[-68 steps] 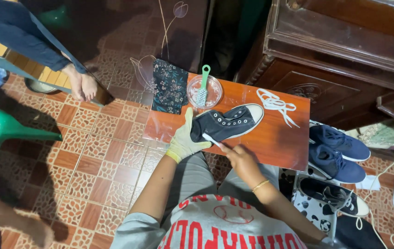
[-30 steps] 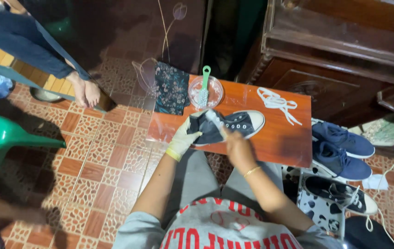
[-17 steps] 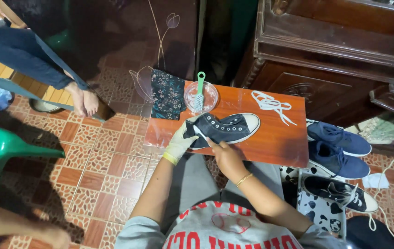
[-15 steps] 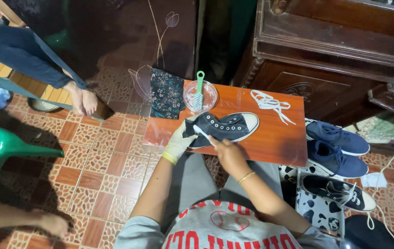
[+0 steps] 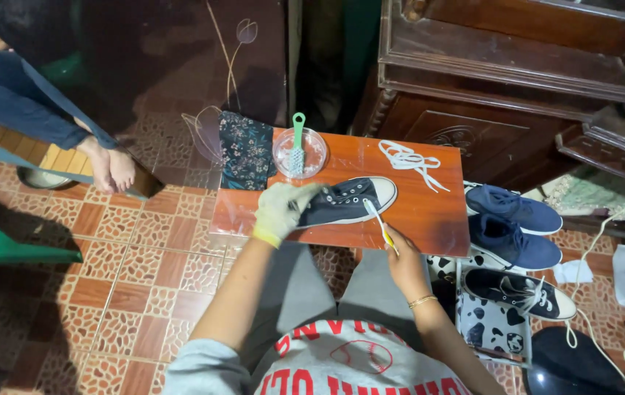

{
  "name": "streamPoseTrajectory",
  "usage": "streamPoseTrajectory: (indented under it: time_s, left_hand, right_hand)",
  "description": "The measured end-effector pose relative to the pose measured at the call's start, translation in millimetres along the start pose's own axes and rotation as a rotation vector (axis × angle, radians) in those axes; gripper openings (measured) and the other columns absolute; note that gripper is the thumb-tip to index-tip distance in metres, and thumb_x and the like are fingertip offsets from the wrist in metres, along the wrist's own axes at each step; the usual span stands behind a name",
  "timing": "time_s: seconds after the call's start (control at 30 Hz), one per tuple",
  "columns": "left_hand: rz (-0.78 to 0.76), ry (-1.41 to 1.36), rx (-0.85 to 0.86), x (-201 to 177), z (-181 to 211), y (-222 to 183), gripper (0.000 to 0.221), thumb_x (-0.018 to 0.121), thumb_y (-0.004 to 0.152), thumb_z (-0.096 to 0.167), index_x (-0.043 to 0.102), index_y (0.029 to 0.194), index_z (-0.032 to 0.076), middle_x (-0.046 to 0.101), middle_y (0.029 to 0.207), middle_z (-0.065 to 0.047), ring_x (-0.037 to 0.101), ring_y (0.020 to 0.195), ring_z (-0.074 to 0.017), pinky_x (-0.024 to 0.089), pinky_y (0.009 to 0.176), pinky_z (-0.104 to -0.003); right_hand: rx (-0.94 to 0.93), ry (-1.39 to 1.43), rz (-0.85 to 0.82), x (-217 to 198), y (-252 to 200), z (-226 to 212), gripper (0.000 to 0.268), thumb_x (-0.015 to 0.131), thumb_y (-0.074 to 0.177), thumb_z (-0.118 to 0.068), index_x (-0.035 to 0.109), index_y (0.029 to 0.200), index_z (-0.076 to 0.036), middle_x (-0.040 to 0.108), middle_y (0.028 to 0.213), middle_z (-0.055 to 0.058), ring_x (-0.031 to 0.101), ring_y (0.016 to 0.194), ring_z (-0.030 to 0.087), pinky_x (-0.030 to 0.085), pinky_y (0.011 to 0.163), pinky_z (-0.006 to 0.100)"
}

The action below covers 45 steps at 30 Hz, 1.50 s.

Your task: Applying a white substance, likely paint or adhesive, to the rubber sole and toe cap of a black sneaker using a small brush.

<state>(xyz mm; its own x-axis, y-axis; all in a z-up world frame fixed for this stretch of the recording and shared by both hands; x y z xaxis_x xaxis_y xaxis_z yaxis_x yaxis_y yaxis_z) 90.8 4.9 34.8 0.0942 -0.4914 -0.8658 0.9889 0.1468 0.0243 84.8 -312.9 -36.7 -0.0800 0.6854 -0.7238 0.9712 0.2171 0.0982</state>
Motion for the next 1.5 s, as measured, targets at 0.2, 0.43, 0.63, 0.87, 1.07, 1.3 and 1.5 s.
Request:
streamPoseTrajectory:
  time_s: [0.2, 0.43, 0.63, 0.87, 1.07, 1.3, 1.5]
  left_hand:
    - [0.439, -0.067, 0.775, 55, 20, -55, 0.015, 0.067, 0.1, 0.021, 0.074, 0.111, 0.029, 0.069, 0.094, 0.004, 0.067, 0.097, -0.0193, 0.054, 0.089, -0.038]
    - [0.558, -0.012, 0.85, 86, -2, -50, 0.028, 0.051, 0.104, 0.042, 0.071, 0.122, 0.036, 0.068, 0.119, 0.002, 0.059, 0.122, -0.0172, 0.031, 0.117, -0.05]
    - [0.503, 0.011, 0.819, 115, -14, -53, 0.017, 0.057, 0.101, 0.036, 0.074, 0.101, 0.034, 0.069, 0.11, 0.006, 0.061, 0.118, -0.0141, 0.037, 0.113, -0.047]
    - [0.451, 0.052, 0.762, 125, -16, -46, 0.011, 0.061, 0.099, 0.034, 0.072, 0.098, 0.033, 0.068, 0.107, 0.008, 0.061, 0.116, -0.0117, 0.038, 0.11, -0.043]
    - [0.379, 0.077, 0.728, 136, -19, -43, 0.006, 0.065, 0.097, 0.033, 0.071, 0.095, 0.031, 0.068, 0.104, 0.009, 0.061, 0.114, -0.0098, 0.04, 0.108, -0.04]
    - [0.322, 0.119, 0.685, 143, -23, -38, 0.003, 0.07, 0.095, 0.031, 0.069, 0.092, 0.03, 0.067, 0.1, 0.011, 0.061, 0.111, -0.0074, 0.042, 0.105, -0.037]
    - [0.261, 0.16, 0.649, 151, -21, -31, 0.006, 0.073, 0.093, 0.03, 0.068, 0.09, 0.029, 0.067, 0.097, 0.013, 0.06, 0.109, -0.0055, 0.043, 0.102, -0.034]
  right_hand:
    - [0.195, 0.174, 0.015, -11, -2, 4, 0.053, 0.058, 0.097, -0.005, 0.059, 0.146, -0.026, 0.068, 0.13, 0.019, 0.064, 0.118, 0.042, 0.053, 0.1, 0.051]
    - [-0.119, -0.168, 0.049, -18, 22, -35, 0.05, 0.068, 0.093, -0.018, 0.063, 0.14, -0.033, 0.071, 0.108, 0.012, 0.071, 0.101, 0.035, 0.059, 0.083, 0.05]
    - [-0.44, -0.635, -0.115, -3, 24, -80, 0.029, 0.06, 0.096, -0.035, 0.07, 0.123, -0.042, 0.067, 0.078, 0.0, 0.073, 0.067, 0.02, 0.06, 0.06, 0.036]
    - [-0.402, -0.961, -0.156, 6, 48, -81, 0.035, 0.052, 0.099, -0.024, 0.068, 0.13, -0.033, 0.063, 0.076, 0.0, 0.073, 0.063, 0.017, 0.058, 0.049, 0.034]
    - [-0.568, -1.008, -0.127, -7, 33, -106, 0.021, 0.06, 0.092, -0.022, 0.072, 0.11, -0.024, 0.065, 0.072, 0.006, 0.072, 0.062, 0.022, 0.059, 0.054, 0.037]
    - [-0.438, -0.998, -0.096, 4, 18, -144, 0.026, 0.053, 0.102, -0.032, 0.071, 0.096, -0.016, 0.061, 0.069, 0.001, 0.071, 0.06, 0.019, 0.059, 0.05, 0.039]
    - [-0.537, -1.125, -0.061, 3, 59, -88, 0.026, 0.052, 0.102, -0.02, 0.074, 0.115, -0.017, 0.06, 0.064, 0.005, 0.067, 0.055, 0.018, 0.055, 0.046, 0.034]
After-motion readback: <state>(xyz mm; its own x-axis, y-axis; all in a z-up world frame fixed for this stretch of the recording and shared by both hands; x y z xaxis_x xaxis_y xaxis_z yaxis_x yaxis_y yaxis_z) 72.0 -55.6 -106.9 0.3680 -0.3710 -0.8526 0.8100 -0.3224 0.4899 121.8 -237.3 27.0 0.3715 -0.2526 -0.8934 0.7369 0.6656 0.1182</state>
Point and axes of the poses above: each hand's wrist, its own y-axis towards the middle knuckle, its own x-axis out of the palm, z = x × y, the point moved 7 cm from there along y, towards the middle knuckle
